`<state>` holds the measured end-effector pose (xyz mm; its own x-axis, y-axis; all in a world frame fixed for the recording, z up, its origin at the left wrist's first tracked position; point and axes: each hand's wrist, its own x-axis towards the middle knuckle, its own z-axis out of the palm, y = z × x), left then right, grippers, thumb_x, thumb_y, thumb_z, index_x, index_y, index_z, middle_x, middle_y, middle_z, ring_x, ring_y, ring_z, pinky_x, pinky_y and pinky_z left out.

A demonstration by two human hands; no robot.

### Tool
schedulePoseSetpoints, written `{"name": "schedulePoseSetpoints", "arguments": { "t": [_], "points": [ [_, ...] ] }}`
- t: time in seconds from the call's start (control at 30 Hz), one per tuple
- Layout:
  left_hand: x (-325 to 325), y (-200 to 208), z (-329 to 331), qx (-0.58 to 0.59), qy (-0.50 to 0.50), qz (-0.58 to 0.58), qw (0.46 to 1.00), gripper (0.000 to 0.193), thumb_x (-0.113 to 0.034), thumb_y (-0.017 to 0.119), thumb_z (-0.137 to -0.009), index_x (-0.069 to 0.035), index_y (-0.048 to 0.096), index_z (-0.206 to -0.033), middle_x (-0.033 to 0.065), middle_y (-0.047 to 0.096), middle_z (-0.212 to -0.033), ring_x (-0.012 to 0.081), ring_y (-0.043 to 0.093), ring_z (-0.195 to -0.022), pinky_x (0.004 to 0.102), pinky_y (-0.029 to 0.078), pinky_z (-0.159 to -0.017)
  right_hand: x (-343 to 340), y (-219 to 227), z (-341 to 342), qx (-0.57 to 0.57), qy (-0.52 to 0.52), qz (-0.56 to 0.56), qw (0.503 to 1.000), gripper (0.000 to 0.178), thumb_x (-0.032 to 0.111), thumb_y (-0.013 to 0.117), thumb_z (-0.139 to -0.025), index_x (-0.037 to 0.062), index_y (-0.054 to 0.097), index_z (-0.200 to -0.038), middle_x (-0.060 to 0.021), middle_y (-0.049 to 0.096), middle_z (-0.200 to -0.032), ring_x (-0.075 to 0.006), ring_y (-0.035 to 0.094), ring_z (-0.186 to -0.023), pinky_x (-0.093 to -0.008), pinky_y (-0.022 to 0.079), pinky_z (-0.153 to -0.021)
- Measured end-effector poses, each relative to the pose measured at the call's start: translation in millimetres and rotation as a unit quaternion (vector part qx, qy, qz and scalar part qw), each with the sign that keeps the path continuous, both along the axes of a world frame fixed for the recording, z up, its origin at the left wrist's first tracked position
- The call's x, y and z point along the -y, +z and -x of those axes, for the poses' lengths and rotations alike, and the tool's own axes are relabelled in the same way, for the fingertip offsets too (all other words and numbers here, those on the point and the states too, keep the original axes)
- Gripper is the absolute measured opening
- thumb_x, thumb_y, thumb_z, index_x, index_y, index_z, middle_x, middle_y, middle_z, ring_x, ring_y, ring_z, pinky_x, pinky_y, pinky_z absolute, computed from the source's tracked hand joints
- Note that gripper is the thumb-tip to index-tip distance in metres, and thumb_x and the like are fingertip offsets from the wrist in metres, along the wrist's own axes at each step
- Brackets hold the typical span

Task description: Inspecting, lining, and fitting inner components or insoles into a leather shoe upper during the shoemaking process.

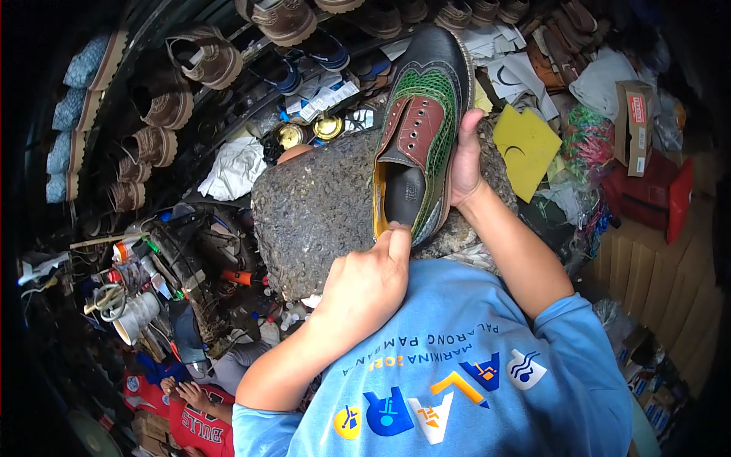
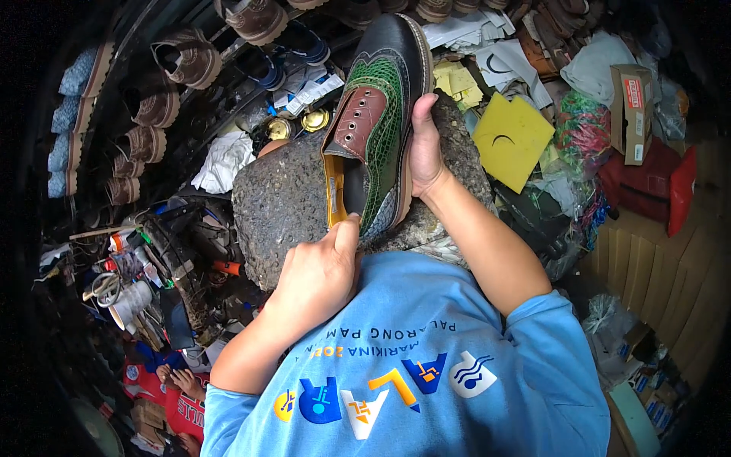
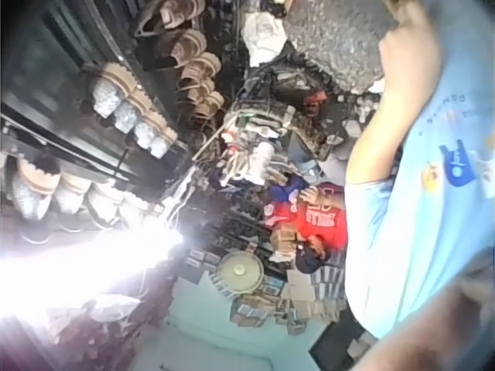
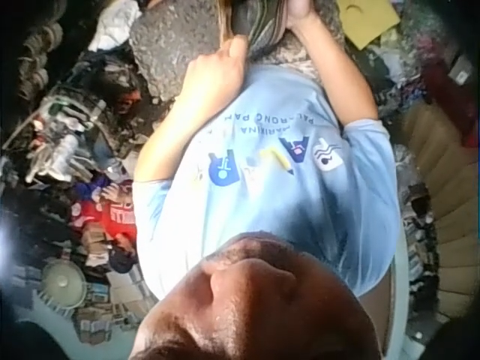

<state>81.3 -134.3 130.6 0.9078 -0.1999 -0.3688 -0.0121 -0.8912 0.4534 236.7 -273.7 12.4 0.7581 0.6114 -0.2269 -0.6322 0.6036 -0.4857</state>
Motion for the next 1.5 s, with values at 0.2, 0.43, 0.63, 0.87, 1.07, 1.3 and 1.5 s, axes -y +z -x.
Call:
{"name": "schedulePoseSetpoints", "arguments": {
  "t": [0.2, 0.43, 0.63, 0.87, 1.07, 1.3, 1.5],
  "points": [
    [-16, 3, -31, 0.075, 0.027, 0.104, 0.991, 0.057, -0.033, 0.081, -0.085, -0.001, 0.056, -0.125, 0.0213, 0.074, -0.087, 0.0437, 0.072, -0.083, 0.0516, 0.058, -0.074, -5, -13, -7, -0.034, 0.030, -0.017, 0.999, 0.103, 0.087, 0.050, -0.084, 0.0077, 0.049, -0.149, -0.0116, 0.062, -0.141, -0.0256, 0.062, -0.126, -0.0458, 0.050, -0.110],
    [-21, 27, -53, -0.088, -0.091, 0.001, 0.992, 0.066, -0.055, 0.075, -0.086, 0.002, 0.067, -0.118, 0.0245, 0.063, -0.135, 0.0389, 0.070, -0.107, 0.0487, 0.056, -0.083, -10, -14, -12, -0.012, 0.013, 0.081, 0.997, 0.108, 0.092, 0.045, -0.081, 0.0079, 0.048, -0.149, -0.0140, 0.063, -0.137, -0.0271, 0.064, -0.122, -0.0467, 0.054, -0.106],
    [-13, -25, -66, 0.079, -0.041, 0.065, 0.994, 0.096, -0.071, 0.061, -0.090, 0.008, 0.052, -0.144, 0.0281, 0.053, -0.148, 0.0392, 0.047, -0.143, 0.0655, 0.030, -0.112, -12, -14, -11, -0.011, 0.048, 0.064, 0.997, 0.108, 0.092, 0.039, -0.086, 0.0059, 0.048, -0.150, -0.0166, 0.059, -0.141, -0.0311, 0.060, -0.128, -0.0493, 0.050, -0.110],
    [-16, -16, -91, -0.058, -0.019, 0.047, 0.997, 0.105, -0.077, 0.055, -0.090, 0.016, 0.050, -0.139, 0.0332, 0.054, -0.144, 0.0432, 0.055, -0.134, 0.0610, 0.028, -0.117, -16, -7, -10, -0.049, 0.074, 0.057, 0.994, 0.108, 0.092, 0.038, -0.086, 0.0067, 0.045, -0.152, -0.0176, 0.059, -0.142, -0.0326, 0.059, -0.129, -0.0497, 0.050, -0.111],
    [-43, 17, -83, -0.164, -0.096, 0.079, 0.979, 0.065, -0.034, 0.063, -0.091, 0.015, 0.056, -0.133, 0.0344, 0.064, -0.126, 0.0444, 0.064, -0.119, 0.0533, 0.045, -0.107, -17, -8, -16, -0.010, 0.053, 0.111, 0.992, 0.106, 0.091, 0.038, -0.087, 0.0064, 0.047, -0.151, -0.0175, 0.059, -0.143, -0.0304, 0.059, -0.129, -0.0491, 0.050, -0.110],
    [-32, -40, -101, 0.096, -0.090, 0.045, 0.990, 0.023, 0.001, 0.057, -0.087, 0.010, 0.064, -0.108, 0.0285, 0.069, -0.109, 0.0413, 0.071, -0.100, 0.0453, 0.058, -0.089, -20, 0, -9, 0.025, 0.062, 0.154, 0.986, 0.107, 0.092, 0.037, -0.087, 0.0064, 0.047, -0.151, -0.0173, 0.058, -0.144, -0.0300, 0.059, -0.131, -0.0477, 0.047, -0.113],
    [-25, -49, -133, -0.002, -0.122, 0.076, 0.990, 0.026, -0.003, 0.053, -0.091, 0.010, 0.065, -0.111, 0.0303, 0.068, -0.112, 0.0406, 0.071, -0.103, 0.0445, 0.057, -0.089, -20, 5, -7, 0.013, 0.057, 0.153, 0.986, 0.104, 0.088, 0.044, -0.088, 0.0052, 0.047, -0.151, -0.0169, 0.059, -0.143, -0.0300, 0.060, -0.130, -0.0473, 0.047, -0.113]
  ]
}}
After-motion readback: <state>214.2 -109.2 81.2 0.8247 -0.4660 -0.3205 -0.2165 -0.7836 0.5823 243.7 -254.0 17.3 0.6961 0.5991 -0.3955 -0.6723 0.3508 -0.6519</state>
